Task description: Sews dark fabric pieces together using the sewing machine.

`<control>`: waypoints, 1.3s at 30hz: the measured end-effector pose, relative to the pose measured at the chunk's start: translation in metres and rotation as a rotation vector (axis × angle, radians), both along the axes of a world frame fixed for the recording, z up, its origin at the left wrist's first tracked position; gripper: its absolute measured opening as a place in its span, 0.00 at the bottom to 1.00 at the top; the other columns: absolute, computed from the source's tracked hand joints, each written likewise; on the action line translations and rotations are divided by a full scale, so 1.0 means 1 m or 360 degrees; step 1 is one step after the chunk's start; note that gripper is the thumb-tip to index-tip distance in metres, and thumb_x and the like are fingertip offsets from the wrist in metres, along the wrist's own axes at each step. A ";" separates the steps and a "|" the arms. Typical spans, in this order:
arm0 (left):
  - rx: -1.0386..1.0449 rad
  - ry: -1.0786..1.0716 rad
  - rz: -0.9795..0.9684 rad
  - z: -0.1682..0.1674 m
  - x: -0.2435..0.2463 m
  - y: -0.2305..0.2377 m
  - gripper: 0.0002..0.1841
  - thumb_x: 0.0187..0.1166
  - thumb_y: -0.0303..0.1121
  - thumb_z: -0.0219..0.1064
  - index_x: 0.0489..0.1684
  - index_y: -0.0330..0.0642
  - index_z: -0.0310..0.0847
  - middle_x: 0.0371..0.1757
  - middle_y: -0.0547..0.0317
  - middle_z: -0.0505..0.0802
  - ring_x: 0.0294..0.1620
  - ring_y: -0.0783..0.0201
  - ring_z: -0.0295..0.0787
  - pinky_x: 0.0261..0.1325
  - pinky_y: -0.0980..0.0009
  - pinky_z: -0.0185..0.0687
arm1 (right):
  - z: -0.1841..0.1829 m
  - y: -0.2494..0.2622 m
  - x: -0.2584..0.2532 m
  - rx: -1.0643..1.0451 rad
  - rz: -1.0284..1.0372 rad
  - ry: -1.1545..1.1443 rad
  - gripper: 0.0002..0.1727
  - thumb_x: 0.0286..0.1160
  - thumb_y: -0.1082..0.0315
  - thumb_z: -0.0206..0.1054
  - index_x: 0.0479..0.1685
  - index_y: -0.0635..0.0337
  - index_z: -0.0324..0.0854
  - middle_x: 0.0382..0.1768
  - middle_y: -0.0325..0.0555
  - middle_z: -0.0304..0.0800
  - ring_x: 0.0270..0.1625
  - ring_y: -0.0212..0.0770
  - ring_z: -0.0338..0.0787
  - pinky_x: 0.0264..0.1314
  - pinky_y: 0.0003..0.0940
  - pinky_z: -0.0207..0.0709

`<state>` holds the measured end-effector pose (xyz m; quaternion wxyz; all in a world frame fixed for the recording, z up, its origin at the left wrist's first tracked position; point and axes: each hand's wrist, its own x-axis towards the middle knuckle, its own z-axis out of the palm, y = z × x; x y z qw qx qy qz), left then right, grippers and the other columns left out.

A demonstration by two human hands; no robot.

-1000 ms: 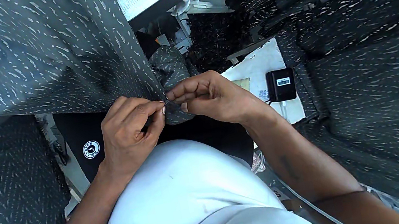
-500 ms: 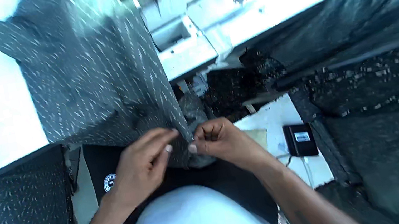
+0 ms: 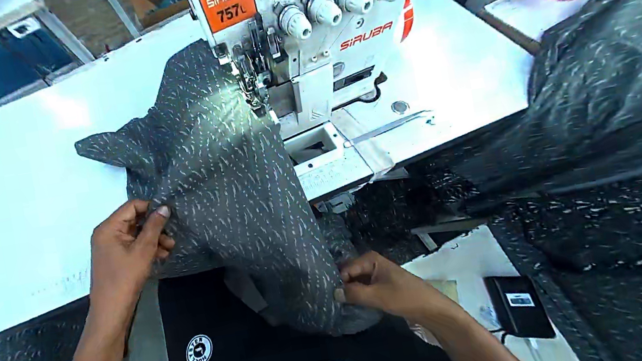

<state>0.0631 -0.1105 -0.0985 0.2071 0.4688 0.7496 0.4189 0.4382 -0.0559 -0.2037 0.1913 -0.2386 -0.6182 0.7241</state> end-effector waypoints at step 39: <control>0.0170 0.0828 -0.0166 0.044 0.013 0.210 0.33 0.88 0.46 0.50 0.85 0.29 0.65 0.89 0.31 0.66 0.90 0.38 0.60 0.90 0.42 0.56 | 0.102 0.116 -0.137 0.0471 -0.1156 -0.0006 0.23 0.81 0.60 0.62 0.11 0.54 0.74 0.12 0.38 0.71 0.17 0.36 0.72 0.20 0.37 0.63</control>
